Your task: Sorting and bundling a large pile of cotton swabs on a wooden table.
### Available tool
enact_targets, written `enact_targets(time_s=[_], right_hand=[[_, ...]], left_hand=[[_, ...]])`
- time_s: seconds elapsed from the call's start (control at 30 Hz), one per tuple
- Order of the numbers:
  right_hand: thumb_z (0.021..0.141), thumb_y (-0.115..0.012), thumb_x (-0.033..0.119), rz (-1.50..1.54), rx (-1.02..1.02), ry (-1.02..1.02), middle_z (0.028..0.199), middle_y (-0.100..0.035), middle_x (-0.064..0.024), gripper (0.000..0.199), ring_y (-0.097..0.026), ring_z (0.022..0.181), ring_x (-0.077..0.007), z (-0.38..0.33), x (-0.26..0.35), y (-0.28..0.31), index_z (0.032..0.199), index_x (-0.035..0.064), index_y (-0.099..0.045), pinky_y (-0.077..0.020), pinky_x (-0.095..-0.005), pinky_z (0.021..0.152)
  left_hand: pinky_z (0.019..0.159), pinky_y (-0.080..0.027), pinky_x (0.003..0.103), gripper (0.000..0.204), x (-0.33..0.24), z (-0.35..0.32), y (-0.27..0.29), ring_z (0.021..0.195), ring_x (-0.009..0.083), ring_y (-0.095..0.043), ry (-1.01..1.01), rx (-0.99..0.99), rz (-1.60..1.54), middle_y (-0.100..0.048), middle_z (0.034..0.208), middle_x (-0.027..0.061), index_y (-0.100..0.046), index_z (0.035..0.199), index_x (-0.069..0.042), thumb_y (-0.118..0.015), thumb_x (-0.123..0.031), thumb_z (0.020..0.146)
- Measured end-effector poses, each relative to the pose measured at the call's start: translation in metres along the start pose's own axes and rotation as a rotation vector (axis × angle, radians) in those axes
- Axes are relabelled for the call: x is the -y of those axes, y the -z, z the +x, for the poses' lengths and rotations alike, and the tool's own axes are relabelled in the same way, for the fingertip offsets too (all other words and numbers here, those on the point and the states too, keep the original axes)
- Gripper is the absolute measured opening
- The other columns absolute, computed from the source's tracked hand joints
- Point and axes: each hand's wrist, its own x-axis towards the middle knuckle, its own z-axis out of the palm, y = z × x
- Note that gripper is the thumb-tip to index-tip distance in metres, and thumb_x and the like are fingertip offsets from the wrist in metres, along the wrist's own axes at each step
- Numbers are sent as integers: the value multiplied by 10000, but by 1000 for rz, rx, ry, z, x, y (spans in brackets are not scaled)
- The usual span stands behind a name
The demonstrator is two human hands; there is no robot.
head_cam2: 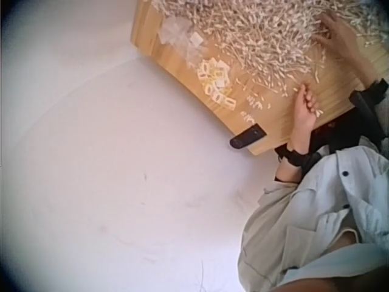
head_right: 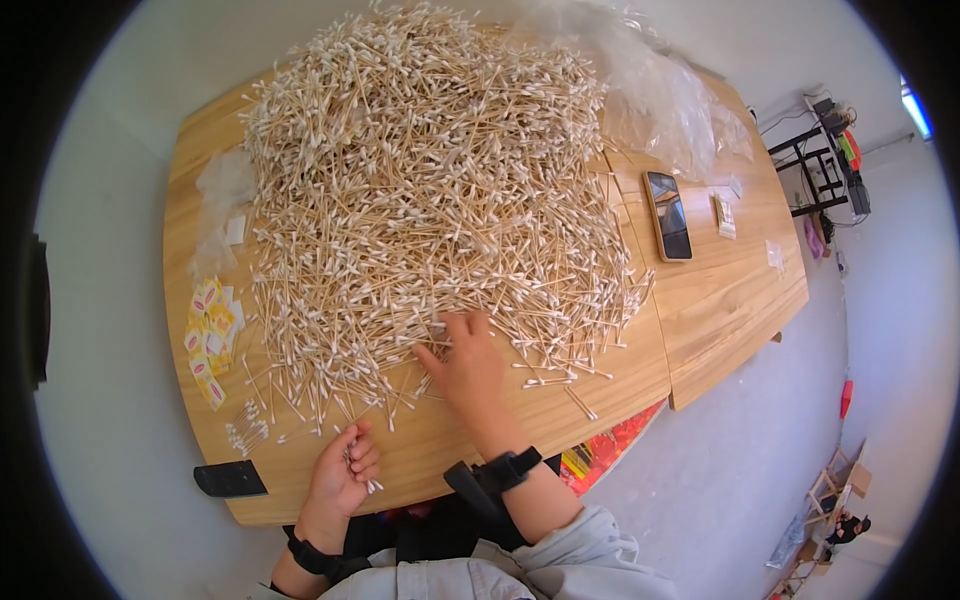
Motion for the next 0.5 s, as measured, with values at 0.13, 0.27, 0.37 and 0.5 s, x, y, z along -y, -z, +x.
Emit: enact_targets(time_s=[0.13,0.27,0.37,0.5], right_hand=[[755,-662,91,-31,106,228,876,-540,-75,161,-577,671,-227,-5,8,-20,911,81,-626,-470,-333,583],[740,-648,63,-2,172,378,879,-542,-58,163,-574,698,-229,-17,15,-15,895,111,-653,-466,-321,590],[733,-645,50,-81,135,347,867,-538,-52,162,-565,728,-218,-8,2,6,879,117,-662,-461,-311,605],[740,-623,37,-170,145,239,887,-527,-79,215,-568,744,-238,14,-16,33,947,96,-633,-468,-332,636]], left_hand=[[423,-286,191,170,-4,5,-3,509,64,-343,-16,4,7,-379,603,-33,-554,973,-61,-475,-200,916],[425,-285,191,181,-10,9,-6,512,63,-340,-37,10,8,-379,603,-35,-558,980,-58,-472,-204,918],[426,-285,192,186,-14,8,-5,513,61,-338,-36,14,7,-377,600,-37,-562,981,-57,-471,-206,919],[431,-290,192,189,-14,5,-6,512,60,-335,-29,30,-2,-374,596,-38,-568,980,-59,-472,-210,920]])
